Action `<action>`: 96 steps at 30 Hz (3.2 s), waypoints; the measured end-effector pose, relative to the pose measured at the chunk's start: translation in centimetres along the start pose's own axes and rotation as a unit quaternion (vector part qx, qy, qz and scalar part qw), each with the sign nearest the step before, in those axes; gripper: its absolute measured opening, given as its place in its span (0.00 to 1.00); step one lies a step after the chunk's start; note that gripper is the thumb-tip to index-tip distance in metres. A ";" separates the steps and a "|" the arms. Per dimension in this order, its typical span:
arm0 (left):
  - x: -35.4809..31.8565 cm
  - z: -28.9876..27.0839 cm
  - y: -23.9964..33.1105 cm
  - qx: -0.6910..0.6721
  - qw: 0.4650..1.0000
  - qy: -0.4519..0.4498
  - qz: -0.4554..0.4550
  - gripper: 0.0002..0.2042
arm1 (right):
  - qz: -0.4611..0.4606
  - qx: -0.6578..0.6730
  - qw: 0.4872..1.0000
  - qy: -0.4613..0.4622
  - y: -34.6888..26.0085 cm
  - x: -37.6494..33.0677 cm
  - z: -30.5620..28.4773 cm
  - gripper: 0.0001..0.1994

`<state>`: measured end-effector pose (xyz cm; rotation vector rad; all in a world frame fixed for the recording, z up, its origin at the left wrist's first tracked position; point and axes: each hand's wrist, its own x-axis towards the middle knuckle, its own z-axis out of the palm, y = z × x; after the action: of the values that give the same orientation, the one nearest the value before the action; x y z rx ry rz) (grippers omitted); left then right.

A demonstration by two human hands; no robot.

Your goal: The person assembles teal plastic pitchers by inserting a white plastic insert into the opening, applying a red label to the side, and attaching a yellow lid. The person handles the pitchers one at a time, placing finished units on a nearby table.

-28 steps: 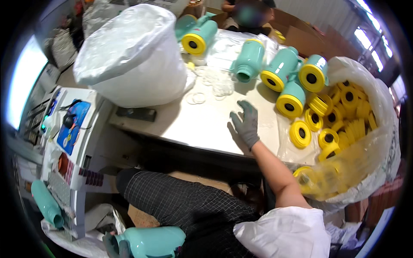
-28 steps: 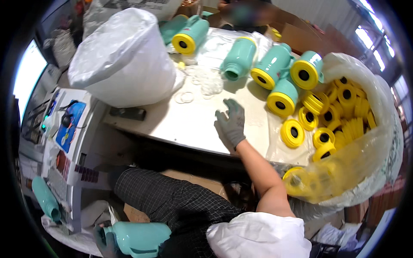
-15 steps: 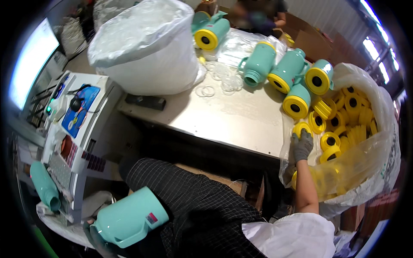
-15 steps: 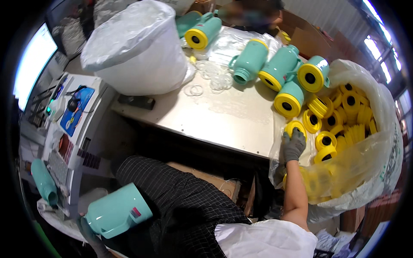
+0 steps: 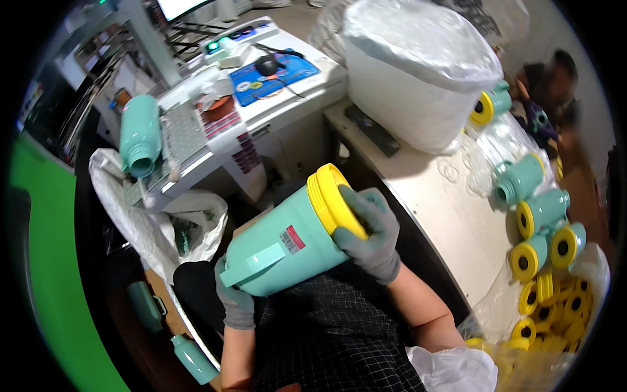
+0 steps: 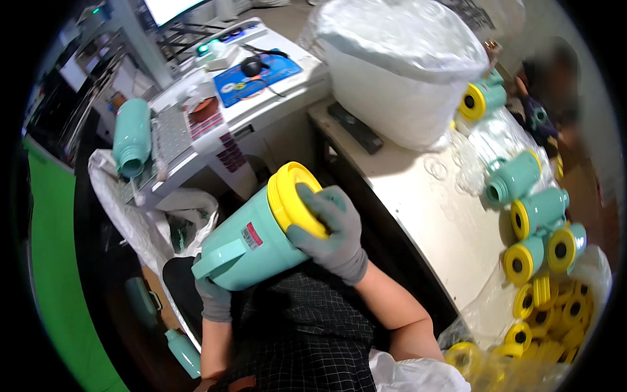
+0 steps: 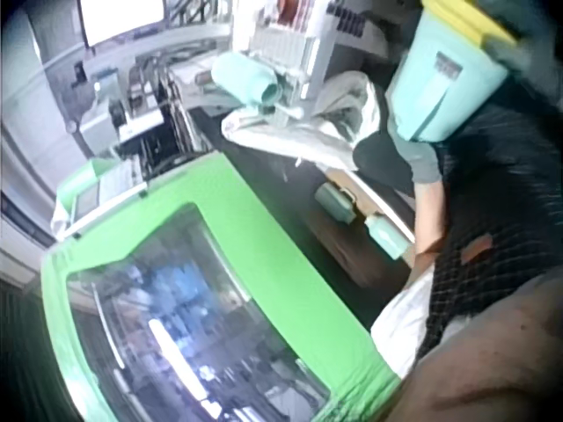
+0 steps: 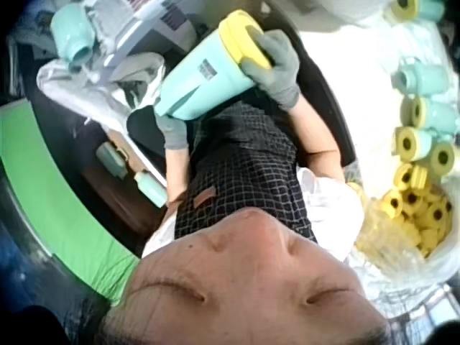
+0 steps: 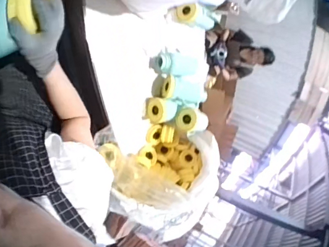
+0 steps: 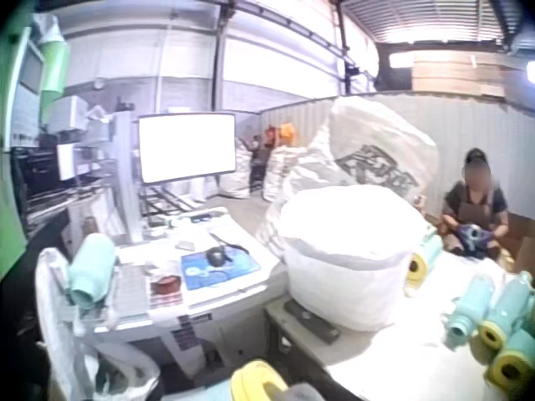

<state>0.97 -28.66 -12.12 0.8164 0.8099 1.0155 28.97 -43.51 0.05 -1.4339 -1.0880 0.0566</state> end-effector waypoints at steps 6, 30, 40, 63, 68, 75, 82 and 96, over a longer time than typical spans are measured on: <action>-1.5 -3.0 -0.7 0.142 0.989 -0.041 -0.017 0.18 | -0.084 0.026 0.994 -0.070 1.7 -1.7 0.4 0.30; -4.0 0.8 4.0 0.239 0.956 0.122 0.114 0.14 | 0.075 0.062 0.995 0.007 -2.3 -4.6 1.1 0.25; -3.8 0.1 3.6 0.340 0.917 0.101 0.183 0.15 | 0.164 0.121 0.978 0.039 -2.4 -6.2 1.1 0.23; -1.5 1.0 -1.6 0.390 0.916 -0.018 0.092 0.10 | 0.141 0.570 0.809 0.007 8.5 -1.8 -9.0 0.49; 0.9 0.5 -3.1 0.182 0.982 -0.045 0.021 0.12 | 0.207 0.249 0.945 -0.036 5.6 -7.4 -2.1 0.35; -1.7 3.0 -1.5 0.039 0.992 -0.101 -0.065 0.17 | 0.205 0.044 0.975 0.078 3.3 -10.5 -4.3 0.29; -7.5 13.3 2.9 0.175 0.945 -0.277 -0.006 0.30 | 0.326 0.544 0.688 0.354 5.9 -10.8 -12.4 0.25; -4.8 1.4 7.1 0.305 0.940 0.091 0.126 0.18 | 0.275 0.357 0.863 0.228 11.3 -0.7 -15.1 0.25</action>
<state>-2.07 -31.26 -4.42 1.3981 1.2320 1.0880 44.24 -52.76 -5.91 -0.9491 -0.1823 0.4588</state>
